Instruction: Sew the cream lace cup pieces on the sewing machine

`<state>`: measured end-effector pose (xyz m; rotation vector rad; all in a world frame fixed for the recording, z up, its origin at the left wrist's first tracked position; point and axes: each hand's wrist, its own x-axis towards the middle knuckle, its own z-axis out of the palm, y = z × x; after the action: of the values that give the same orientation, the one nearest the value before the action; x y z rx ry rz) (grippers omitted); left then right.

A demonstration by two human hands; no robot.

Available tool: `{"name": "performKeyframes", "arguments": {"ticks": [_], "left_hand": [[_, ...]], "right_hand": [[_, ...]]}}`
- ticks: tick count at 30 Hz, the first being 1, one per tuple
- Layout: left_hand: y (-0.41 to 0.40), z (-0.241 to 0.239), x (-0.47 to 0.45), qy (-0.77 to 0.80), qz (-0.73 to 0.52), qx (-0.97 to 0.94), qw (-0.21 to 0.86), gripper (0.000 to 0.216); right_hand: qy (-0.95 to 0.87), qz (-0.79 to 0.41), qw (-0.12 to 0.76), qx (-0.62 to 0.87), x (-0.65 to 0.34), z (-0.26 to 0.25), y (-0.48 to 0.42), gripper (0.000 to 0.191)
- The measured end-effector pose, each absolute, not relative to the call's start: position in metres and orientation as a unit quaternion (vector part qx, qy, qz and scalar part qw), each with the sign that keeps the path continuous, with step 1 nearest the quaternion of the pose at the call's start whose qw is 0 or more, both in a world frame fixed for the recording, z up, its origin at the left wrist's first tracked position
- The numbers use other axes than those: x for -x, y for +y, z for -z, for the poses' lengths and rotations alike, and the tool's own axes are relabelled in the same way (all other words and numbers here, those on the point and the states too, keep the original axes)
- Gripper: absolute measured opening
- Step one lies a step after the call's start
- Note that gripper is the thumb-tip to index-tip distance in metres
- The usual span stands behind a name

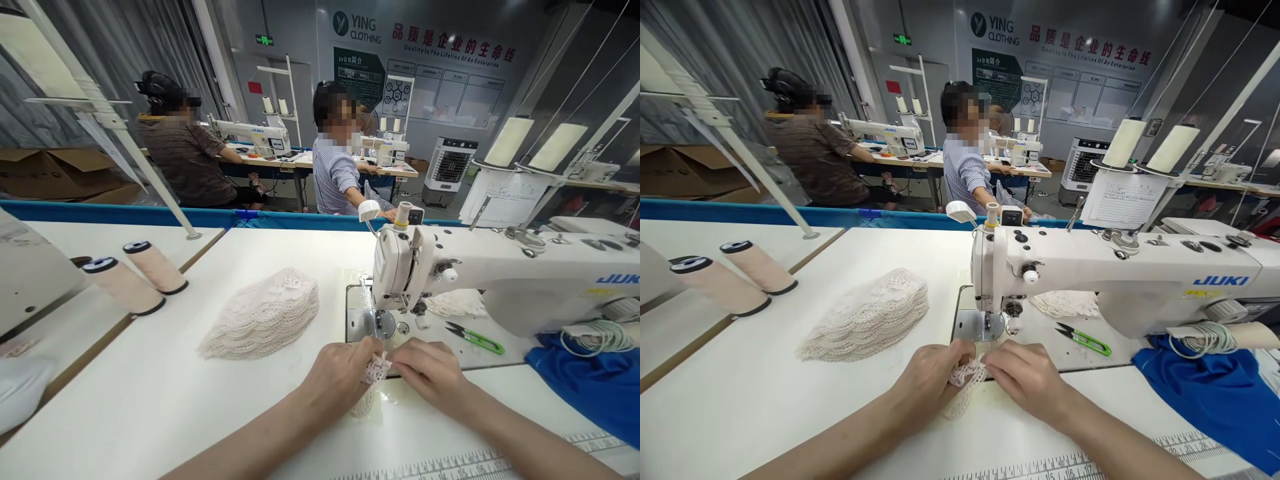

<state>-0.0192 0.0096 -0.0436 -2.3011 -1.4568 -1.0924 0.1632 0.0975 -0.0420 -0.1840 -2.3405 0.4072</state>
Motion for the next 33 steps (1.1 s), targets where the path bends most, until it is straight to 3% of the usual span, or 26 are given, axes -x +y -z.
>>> {"name": "performKeyframes", "arguments": {"ticks": [8,18,33], "left_hand": [[0.0114,0.0439,0.0165,-0.480,0.419,0.766,0.088,0.012],[0.0119,0.0515,0.0207,-0.467,0.438,0.768,0.019,0.016],[0.0112,0.0514,0.0196,-0.466,0.441,0.766,0.031,0.015]], "right_hand": [[-0.896,-0.098,0.434,0.016,-0.1613,0.0495,0.1015,0.020],[-0.893,-0.068,0.444,-0.007,-0.1587,0.0468,0.1015,0.021],[-0.896,-0.050,0.442,-0.009,-0.1585,0.0417,0.0997,0.018]]}}
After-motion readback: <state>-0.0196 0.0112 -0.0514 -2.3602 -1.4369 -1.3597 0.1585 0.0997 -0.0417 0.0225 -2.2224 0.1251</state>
